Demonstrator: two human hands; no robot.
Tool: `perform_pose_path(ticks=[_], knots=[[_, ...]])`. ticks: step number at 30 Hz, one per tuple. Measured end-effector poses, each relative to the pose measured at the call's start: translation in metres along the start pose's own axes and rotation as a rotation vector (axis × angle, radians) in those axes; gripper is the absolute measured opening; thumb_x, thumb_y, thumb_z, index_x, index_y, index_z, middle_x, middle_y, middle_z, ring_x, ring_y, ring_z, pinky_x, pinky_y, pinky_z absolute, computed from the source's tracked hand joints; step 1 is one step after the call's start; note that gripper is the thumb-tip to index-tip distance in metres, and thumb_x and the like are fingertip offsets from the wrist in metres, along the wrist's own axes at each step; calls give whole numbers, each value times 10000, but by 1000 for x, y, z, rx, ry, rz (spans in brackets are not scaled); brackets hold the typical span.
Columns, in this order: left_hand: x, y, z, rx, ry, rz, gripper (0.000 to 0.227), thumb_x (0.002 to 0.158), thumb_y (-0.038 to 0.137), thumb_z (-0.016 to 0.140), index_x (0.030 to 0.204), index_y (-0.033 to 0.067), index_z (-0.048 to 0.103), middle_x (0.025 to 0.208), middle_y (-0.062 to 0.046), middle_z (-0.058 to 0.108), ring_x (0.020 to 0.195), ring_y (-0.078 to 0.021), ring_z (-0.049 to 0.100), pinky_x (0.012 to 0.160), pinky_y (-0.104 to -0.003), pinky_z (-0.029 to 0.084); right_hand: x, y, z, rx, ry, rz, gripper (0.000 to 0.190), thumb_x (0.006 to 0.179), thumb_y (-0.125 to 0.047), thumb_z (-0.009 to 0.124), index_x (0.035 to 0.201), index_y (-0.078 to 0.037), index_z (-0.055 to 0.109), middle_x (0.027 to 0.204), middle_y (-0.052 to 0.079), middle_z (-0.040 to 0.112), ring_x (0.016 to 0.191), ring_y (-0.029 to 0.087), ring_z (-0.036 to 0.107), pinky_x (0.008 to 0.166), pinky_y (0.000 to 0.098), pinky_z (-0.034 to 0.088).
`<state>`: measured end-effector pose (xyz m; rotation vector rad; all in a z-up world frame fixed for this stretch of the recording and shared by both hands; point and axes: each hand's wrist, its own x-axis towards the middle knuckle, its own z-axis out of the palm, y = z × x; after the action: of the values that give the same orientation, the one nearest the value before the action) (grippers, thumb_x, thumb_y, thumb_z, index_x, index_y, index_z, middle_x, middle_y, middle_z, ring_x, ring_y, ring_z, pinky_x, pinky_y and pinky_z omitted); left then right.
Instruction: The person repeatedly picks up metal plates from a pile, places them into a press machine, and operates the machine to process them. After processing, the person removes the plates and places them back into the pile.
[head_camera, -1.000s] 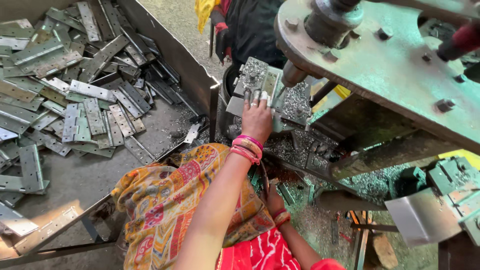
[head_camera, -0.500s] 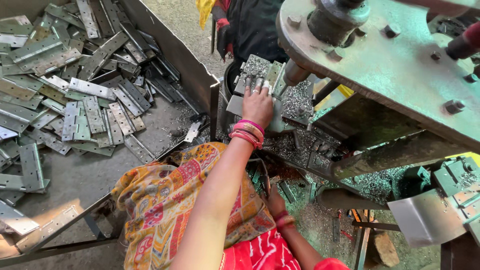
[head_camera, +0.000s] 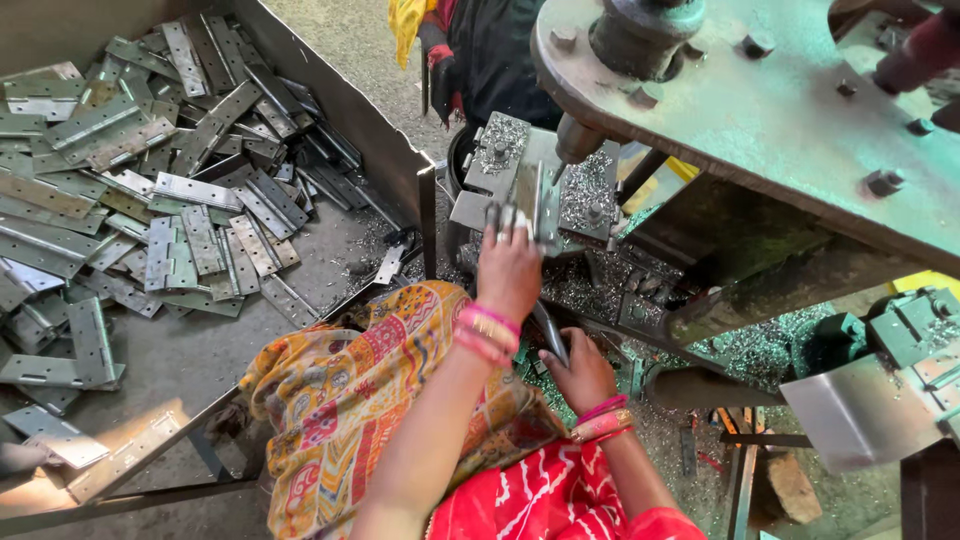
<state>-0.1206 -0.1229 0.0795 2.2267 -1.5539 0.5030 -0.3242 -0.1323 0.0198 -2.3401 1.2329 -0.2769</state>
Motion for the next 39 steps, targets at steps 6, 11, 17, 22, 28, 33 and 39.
perform_pose_path(ticks=[6,11,17,22,28,33,39], knots=[[-35,-10,-15,-23,157,96,321,912,205,604,1194,55,639,1294,-120,636,1276,-283,575,1122,-570,373,-5,-8,-1,42,37,-12,499,878,-418,729,1187,-49,594,1069,193,691,941,423,672,772,512,519],[-9,-21,-25,-327,263,175,196,982,213,610,1152,118,630,1179,-58,636,1143,-274,635,1048,-541,473,-2,1,2,33,84,-32,452,867,-405,732,1161,-81,617,1054,180,698,924,407,690,776,498,537],[25,-9,-31,-107,467,165,115,1023,198,648,1070,98,616,1128,-67,628,1005,-219,664,1089,-542,492,1,6,9,31,50,-60,483,849,-392,744,1187,-77,604,1039,196,699,898,413,691,751,504,539],[31,-6,-9,49,-124,48,372,902,419,617,1071,89,652,1113,-83,622,1070,-247,647,1071,-637,425,-1,6,8,48,-57,26,526,872,-406,726,1243,-72,560,965,195,715,861,397,711,753,505,535],[-1,-19,3,61,-129,-247,576,956,551,561,1101,13,706,1358,-143,577,1389,-351,493,1151,-637,274,-1,1,8,14,-96,12,561,865,-439,717,1247,-73,530,884,187,721,807,397,717,718,508,536],[-5,-10,4,-21,67,-93,364,987,328,552,1108,40,740,1413,-134,583,1395,-317,491,1213,-587,248,6,11,12,-62,-231,67,549,881,-470,716,1185,-62,510,844,208,720,777,408,717,694,517,535],[22,-16,23,-100,-24,-133,293,968,273,571,1080,62,740,1409,-110,601,1377,-290,513,1146,-582,338,-5,68,95,-21,-119,107,484,906,-419,674,1183,-74,476,804,253,710,725,472,695,638,581,535]])
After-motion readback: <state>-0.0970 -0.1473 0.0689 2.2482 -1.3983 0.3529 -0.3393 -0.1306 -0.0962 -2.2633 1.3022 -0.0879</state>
